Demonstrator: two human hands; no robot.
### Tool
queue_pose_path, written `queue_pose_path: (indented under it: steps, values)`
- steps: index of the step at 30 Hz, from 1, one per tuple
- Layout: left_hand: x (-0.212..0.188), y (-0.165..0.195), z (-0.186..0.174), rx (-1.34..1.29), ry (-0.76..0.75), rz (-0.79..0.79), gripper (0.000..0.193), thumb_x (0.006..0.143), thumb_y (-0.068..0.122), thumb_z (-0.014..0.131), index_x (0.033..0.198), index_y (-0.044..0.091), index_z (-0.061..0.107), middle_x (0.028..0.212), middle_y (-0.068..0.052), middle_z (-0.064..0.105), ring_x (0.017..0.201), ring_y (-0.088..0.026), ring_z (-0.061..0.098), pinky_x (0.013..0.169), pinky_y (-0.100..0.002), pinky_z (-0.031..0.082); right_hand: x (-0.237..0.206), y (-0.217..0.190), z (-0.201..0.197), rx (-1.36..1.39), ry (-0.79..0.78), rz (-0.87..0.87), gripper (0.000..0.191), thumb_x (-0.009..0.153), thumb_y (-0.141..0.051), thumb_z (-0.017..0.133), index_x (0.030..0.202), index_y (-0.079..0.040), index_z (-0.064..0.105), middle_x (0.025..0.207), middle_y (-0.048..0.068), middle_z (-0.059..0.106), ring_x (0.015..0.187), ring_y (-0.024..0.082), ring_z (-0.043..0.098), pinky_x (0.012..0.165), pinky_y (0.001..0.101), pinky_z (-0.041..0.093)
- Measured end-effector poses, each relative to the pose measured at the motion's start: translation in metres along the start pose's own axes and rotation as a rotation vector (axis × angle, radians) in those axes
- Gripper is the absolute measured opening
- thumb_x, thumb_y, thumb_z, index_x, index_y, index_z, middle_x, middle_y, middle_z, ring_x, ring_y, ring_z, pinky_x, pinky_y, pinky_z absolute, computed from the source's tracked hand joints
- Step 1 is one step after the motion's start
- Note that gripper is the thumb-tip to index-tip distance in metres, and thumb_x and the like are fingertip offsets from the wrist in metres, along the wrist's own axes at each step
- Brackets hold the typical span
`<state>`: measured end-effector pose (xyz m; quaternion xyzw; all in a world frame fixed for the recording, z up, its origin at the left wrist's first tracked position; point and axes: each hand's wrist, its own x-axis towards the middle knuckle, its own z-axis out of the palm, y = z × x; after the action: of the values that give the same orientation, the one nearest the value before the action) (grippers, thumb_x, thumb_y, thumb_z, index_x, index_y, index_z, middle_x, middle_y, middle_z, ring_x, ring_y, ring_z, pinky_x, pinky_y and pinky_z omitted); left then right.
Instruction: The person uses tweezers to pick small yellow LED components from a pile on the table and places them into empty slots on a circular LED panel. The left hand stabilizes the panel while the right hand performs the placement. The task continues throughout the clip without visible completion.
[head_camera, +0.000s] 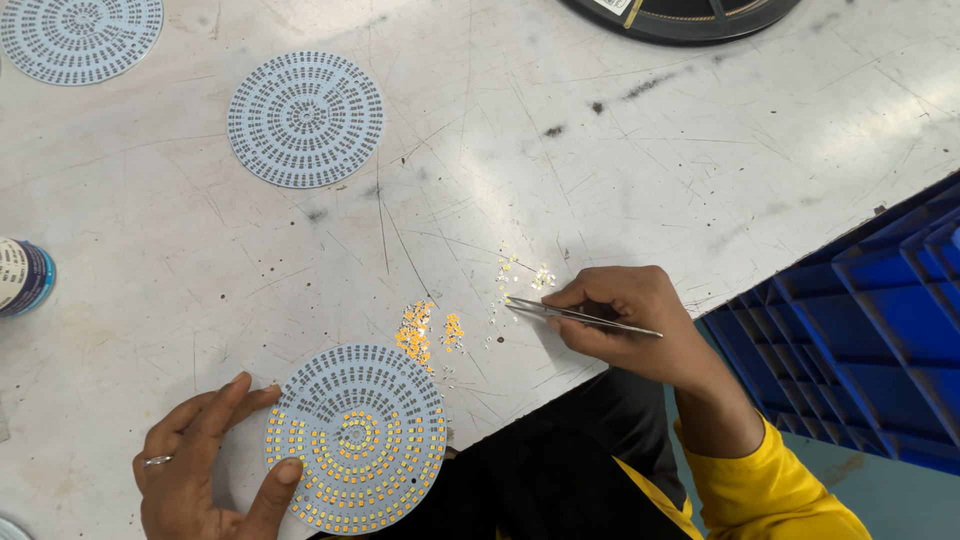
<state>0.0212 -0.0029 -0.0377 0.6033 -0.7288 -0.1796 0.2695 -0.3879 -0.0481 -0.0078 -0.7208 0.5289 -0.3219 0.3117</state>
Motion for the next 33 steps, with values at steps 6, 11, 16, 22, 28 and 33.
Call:
queue_pose_path:
  steps: [6, 11, 16, 22, 28, 33]
  values:
    - [0.009, 0.018, -0.004, -0.027, 0.070, 0.071, 0.075, 0.077, 0.042, 0.075, 0.140, 0.006, 0.057, 0.117, -0.005, 0.074, 0.132, -0.025, 0.053, 0.121, -0.045, 0.027, -0.001, 0.003, 0.002, -0.030, -0.010, 0.080, 0.013, 0.080, -0.013, 0.078, 0.090, -0.005, 0.080, 0.057, 0.001, 0.063, 0.044, 0.008, 0.049, 0.042, 0.0262, 0.033]
    - [0.011, 0.035, -0.007, -0.022, 0.137, 0.076, 0.069, 0.080, 0.040, 0.077, 0.139, 0.008, 0.059, 0.119, -0.003, 0.074, 0.127, -0.028, 0.055, 0.115, -0.045, 0.031, -0.006, -0.006, 0.010, 0.166, -0.164, -0.046, 0.009, 0.081, -0.012, 0.076, 0.083, -0.004, 0.074, 0.061, 0.000, 0.063, 0.049, 0.007, 0.052, 0.044, 0.0256, 0.036]
    - [0.012, 0.041, -0.008, -0.039, 0.138, 0.035, 0.068, 0.083, 0.045, 0.075, 0.140, 0.010, 0.061, 0.119, -0.001, 0.075, 0.127, -0.026, 0.056, 0.109, -0.044, 0.031, -0.005, -0.021, 0.034, 0.197, -0.322, -0.246, 0.009, 0.083, -0.013, 0.077, 0.085, -0.005, 0.074, 0.063, 0.001, 0.062, 0.051, 0.011, 0.056, 0.048, 0.0281, 0.039]
    - [0.015, 0.040, -0.007, -0.041, 0.154, 0.063, 0.069, 0.088, 0.051, 0.073, 0.141, 0.010, 0.061, 0.119, 0.000, 0.076, 0.128, -0.024, 0.056, 0.110, -0.044, 0.031, -0.001, -0.035, 0.046, 0.137, -0.322, -0.327, 0.008, 0.081, -0.011, 0.078, 0.084, -0.006, 0.074, 0.062, 0.003, 0.057, 0.050, 0.015, 0.055, 0.048, 0.0311, 0.038]
    - [0.013, 0.038, -0.006, -0.044, 0.151, 0.061, 0.070, 0.088, 0.054, 0.072, 0.140, 0.009, 0.061, 0.119, 0.000, 0.076, 0.128, -0.024, 0.056, 0.110, -0.044, 0.031, 0.000, -0.038, 0.048, 0.099, -0.310, -0.365, 0.010, 0.080, -0.012, 0.079, 0.083, -0.005, 0.073, 0.062, 0.004, 0.057, 0.050, 0.016, 0.055, 0.047, 0.0317, 0.039]
    - [0.012, 0.038, -0.006, -0.020, 0.143, 0.044, 0.069, 0.086, 0.049, 0.074, 0.140, 0.009, 0.061, 0.118, -0.001, 0.076, 0.128, -0.026, 0.055, 0.109, -0.044, 0.031, 0.000, -0.038, 0.046, 0.112, -0.320, -0.402, 0.010, 0.082, -0.013, 0.078, 0.085, -0.007, 0.071, 0.066, 0.004, 0.059, 0.056, 0.018, 0.059, 0.050, 0.0311, 0.041]
